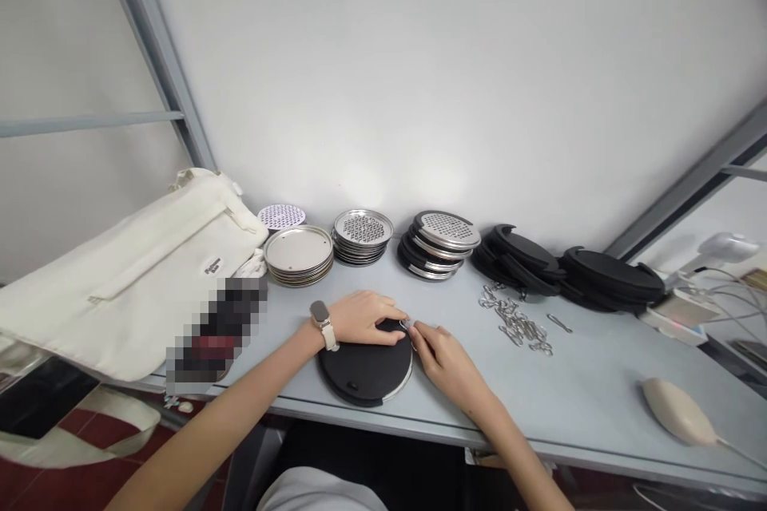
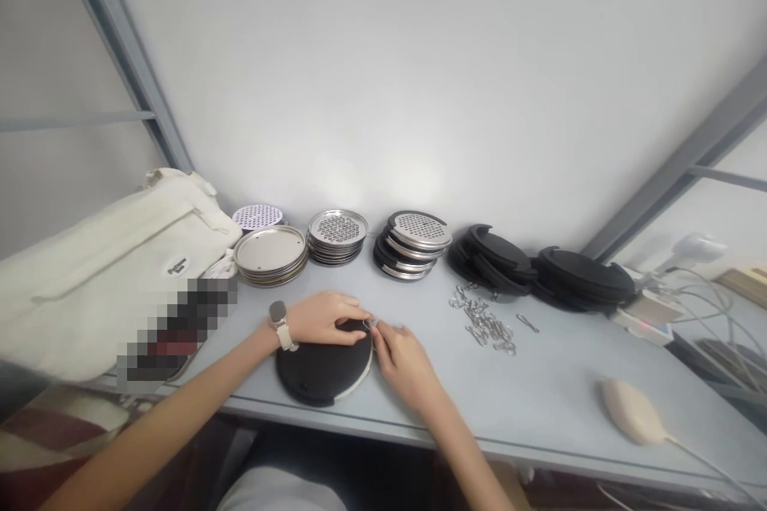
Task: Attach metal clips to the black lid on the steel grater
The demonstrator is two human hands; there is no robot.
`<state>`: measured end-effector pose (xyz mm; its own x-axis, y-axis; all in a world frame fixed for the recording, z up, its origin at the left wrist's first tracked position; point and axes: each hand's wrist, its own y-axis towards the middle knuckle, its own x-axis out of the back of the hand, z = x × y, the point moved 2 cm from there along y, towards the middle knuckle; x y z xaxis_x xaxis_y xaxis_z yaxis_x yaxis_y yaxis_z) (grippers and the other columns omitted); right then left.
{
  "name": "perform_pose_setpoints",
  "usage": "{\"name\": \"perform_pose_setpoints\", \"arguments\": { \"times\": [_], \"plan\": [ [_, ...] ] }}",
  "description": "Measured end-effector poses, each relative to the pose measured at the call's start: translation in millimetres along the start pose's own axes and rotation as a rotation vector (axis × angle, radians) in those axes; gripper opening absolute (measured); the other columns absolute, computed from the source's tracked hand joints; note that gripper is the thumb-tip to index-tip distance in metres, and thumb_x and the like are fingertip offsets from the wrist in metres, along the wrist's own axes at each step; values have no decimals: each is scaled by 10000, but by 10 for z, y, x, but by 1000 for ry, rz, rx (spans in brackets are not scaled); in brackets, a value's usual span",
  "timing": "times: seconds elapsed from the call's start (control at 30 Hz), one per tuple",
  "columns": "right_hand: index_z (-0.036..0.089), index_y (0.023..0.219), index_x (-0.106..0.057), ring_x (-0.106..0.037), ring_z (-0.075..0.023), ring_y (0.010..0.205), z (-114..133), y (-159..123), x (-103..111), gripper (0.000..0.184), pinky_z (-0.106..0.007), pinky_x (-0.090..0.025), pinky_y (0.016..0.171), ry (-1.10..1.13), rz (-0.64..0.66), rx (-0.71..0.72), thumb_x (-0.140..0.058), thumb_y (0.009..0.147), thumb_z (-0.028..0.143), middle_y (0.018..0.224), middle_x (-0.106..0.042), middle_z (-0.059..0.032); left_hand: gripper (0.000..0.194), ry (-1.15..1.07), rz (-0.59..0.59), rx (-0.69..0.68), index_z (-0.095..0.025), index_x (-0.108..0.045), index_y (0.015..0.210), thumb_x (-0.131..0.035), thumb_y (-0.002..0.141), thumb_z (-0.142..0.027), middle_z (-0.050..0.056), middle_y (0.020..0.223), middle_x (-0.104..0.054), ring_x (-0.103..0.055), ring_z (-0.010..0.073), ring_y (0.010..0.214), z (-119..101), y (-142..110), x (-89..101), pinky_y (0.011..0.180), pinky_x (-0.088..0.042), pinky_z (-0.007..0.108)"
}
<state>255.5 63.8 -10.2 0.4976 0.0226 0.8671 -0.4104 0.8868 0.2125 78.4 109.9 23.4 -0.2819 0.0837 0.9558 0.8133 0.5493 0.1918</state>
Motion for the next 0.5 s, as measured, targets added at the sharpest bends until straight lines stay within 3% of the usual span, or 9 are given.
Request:
{"name": "perform_pose_setpoints", "arguments": {
  "times": [0.5],
  "plan": [
    [220,800,-478,-540,-200,675,-7,-18,-37,265,-337,-409,696,78,1,-26,-300,992,256,720,-589,-27,353,-83,-5,42,-246,-623,1159,-578,835,-380,13,810,-641,-589,173,725,32,35,-30,722,-403,274]
  ]
}}
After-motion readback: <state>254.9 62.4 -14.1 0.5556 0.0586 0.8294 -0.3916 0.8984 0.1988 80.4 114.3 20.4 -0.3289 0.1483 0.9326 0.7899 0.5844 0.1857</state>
